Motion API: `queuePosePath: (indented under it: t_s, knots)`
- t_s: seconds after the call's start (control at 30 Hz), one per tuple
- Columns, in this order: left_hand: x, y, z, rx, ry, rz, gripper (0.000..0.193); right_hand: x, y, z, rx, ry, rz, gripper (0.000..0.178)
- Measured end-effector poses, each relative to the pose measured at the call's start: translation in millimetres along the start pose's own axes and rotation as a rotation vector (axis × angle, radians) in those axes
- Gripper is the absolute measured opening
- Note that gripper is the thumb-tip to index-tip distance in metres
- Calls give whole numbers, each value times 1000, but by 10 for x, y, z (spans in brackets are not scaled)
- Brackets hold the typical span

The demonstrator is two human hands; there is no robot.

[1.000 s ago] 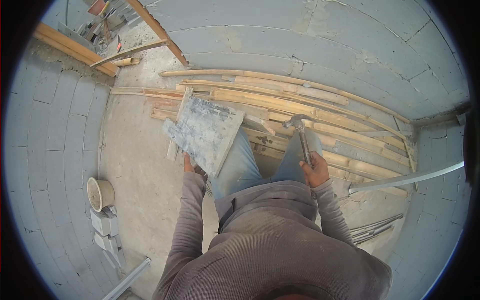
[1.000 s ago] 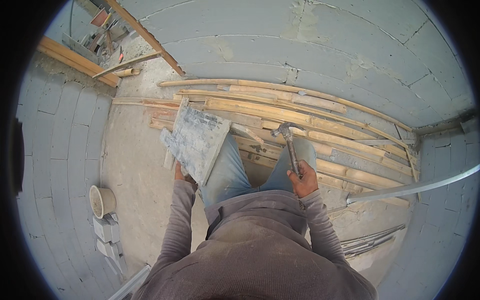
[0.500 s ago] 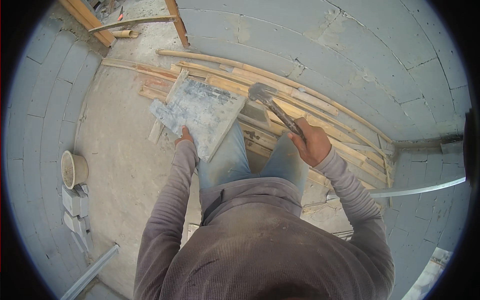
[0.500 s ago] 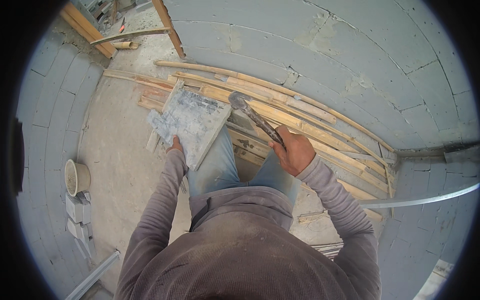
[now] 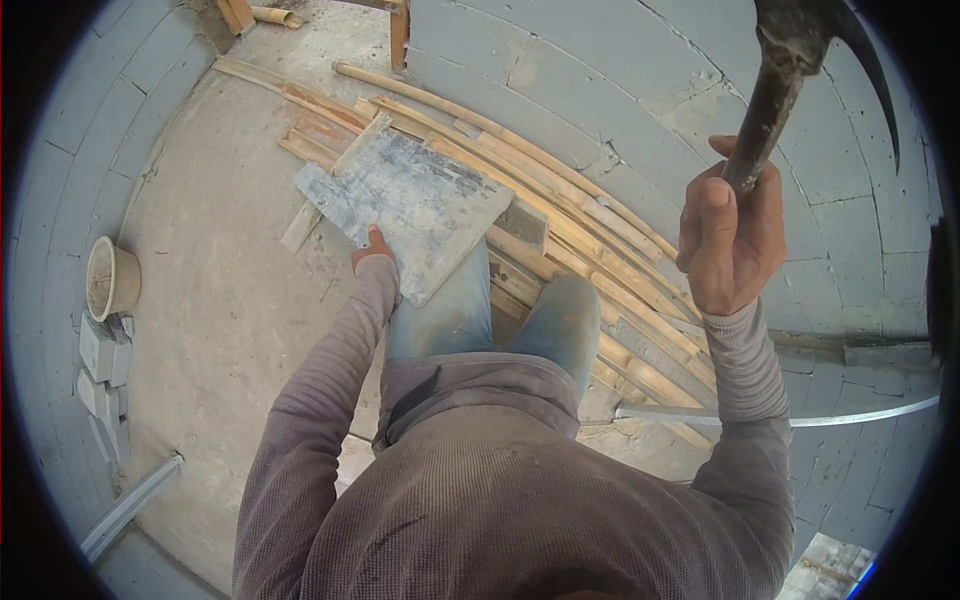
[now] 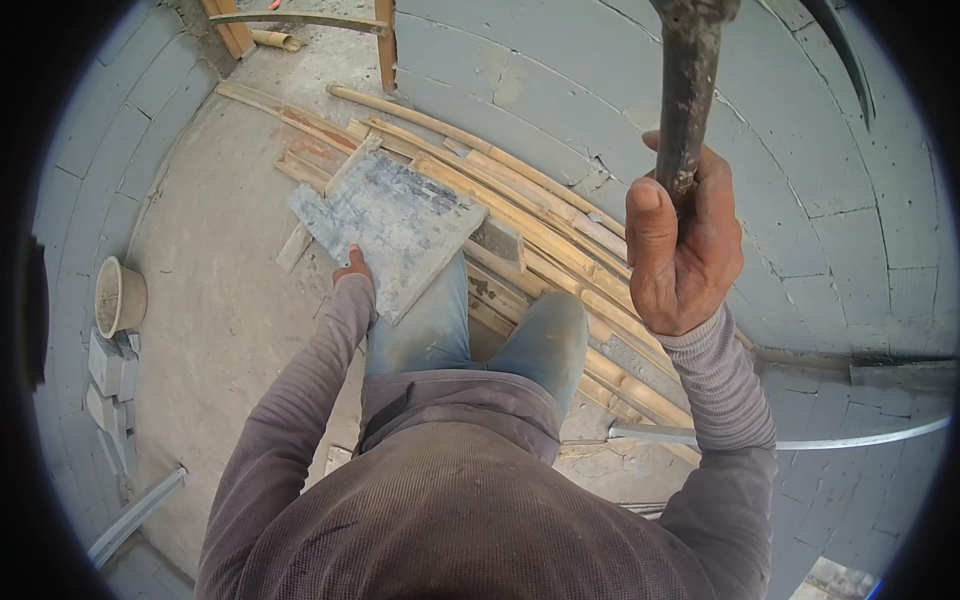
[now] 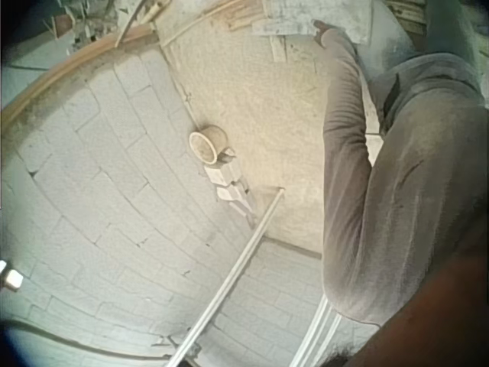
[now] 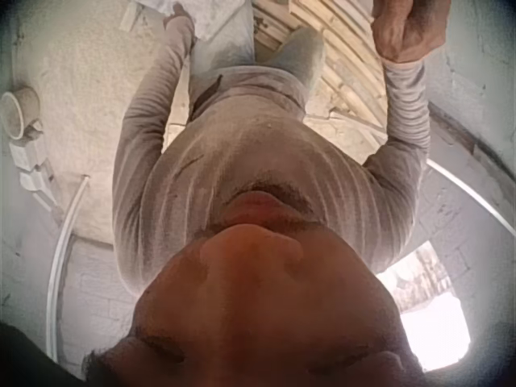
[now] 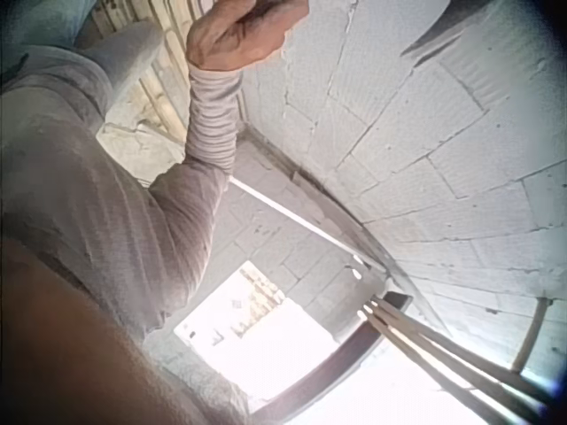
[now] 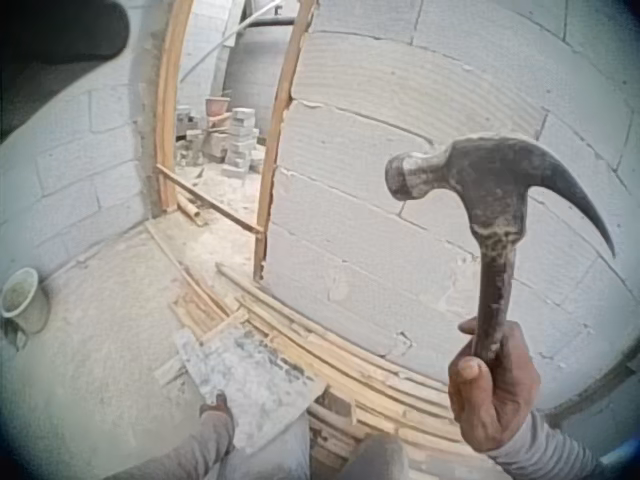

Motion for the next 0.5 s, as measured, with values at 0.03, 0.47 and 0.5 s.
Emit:
queuePosePath:
  t_s: [0.03,0.47,0.5]
  knots:
    - [11,-6,5,3,-9,1,77,-22,-89,-191,142,-111,14,32]
    - [27,194,145,80,-30,2,81,-62,28,32,-81,-154,172,28]
    - [16,189,127,78,-30,4,80,-82,-8,27,-78,-79,77,29]
Point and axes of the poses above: each hand's wrist, its own y-axis towards the middle knuckle, its own x-axis out of the back of the hand, z = x × y, the point moved 4 cm from there along y, towards the middle knuckle, and after that the axes turned 7 degrees about -z, right-handed, at the moved point
